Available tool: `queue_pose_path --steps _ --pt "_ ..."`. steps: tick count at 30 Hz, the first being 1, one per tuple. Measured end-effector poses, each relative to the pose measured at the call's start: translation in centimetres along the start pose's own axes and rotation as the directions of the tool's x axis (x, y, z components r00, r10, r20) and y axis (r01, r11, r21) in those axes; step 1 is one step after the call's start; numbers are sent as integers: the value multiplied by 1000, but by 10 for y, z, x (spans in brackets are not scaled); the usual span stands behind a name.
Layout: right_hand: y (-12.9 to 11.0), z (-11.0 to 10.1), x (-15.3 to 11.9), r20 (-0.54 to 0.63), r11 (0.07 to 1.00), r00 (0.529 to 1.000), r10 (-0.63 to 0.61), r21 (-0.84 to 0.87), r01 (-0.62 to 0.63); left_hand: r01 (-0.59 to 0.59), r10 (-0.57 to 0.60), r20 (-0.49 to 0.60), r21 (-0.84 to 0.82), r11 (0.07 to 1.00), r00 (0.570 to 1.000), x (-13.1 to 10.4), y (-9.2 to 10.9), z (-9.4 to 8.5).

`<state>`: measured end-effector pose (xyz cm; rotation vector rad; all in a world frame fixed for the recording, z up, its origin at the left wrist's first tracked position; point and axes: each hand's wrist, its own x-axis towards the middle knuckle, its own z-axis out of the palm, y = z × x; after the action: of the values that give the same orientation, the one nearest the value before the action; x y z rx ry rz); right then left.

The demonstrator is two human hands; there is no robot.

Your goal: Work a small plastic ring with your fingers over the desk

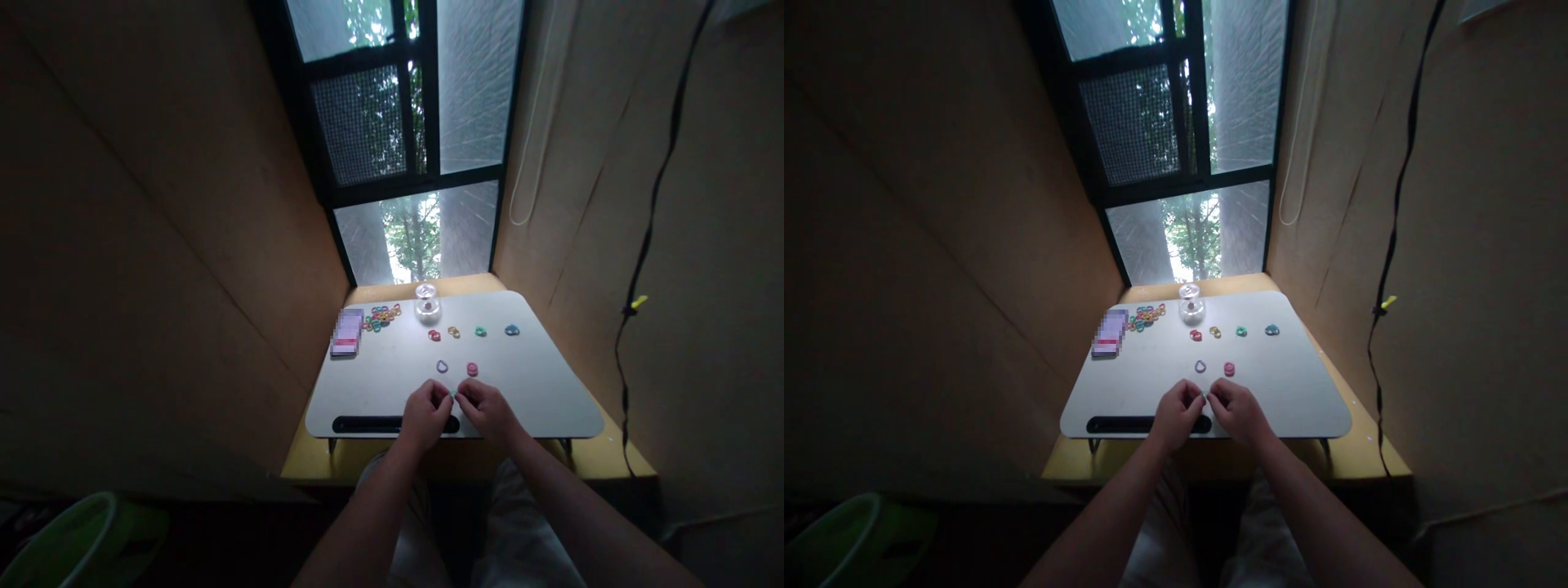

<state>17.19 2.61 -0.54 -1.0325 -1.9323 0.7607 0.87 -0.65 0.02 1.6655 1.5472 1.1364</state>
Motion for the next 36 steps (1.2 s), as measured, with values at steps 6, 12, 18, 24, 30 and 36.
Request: queue_pose_path --steps 6,12,18,24,30,36 --pt "-3 0 0 -2 1000 1000 7 -13 -7 -14 14 -4 13 1000 1000 0 0 0" --pt "-8 -2 1 18 1000 1000 14 -21 -14 -17 18 23 -26 1000 1000 1 6 -1" --pt "-5 1 2 19 999 1000 20 -25 -20 -4 4 31 -4 1000 1000 1 5 0" --pt "-3 2 1 12 998 1000 20 -59 -19 -24 24 9 18 1000 1000 1 2 0" --pt "-1 4 0 -1 997 1000 23 -76 -23 -19 19 -24 -12 1000 1000 0 -1 3" --pt "-4 3 -1 9 997 1000 22 -74 -22 -4 3 -30 -19 1000 1000 0 -1 3"
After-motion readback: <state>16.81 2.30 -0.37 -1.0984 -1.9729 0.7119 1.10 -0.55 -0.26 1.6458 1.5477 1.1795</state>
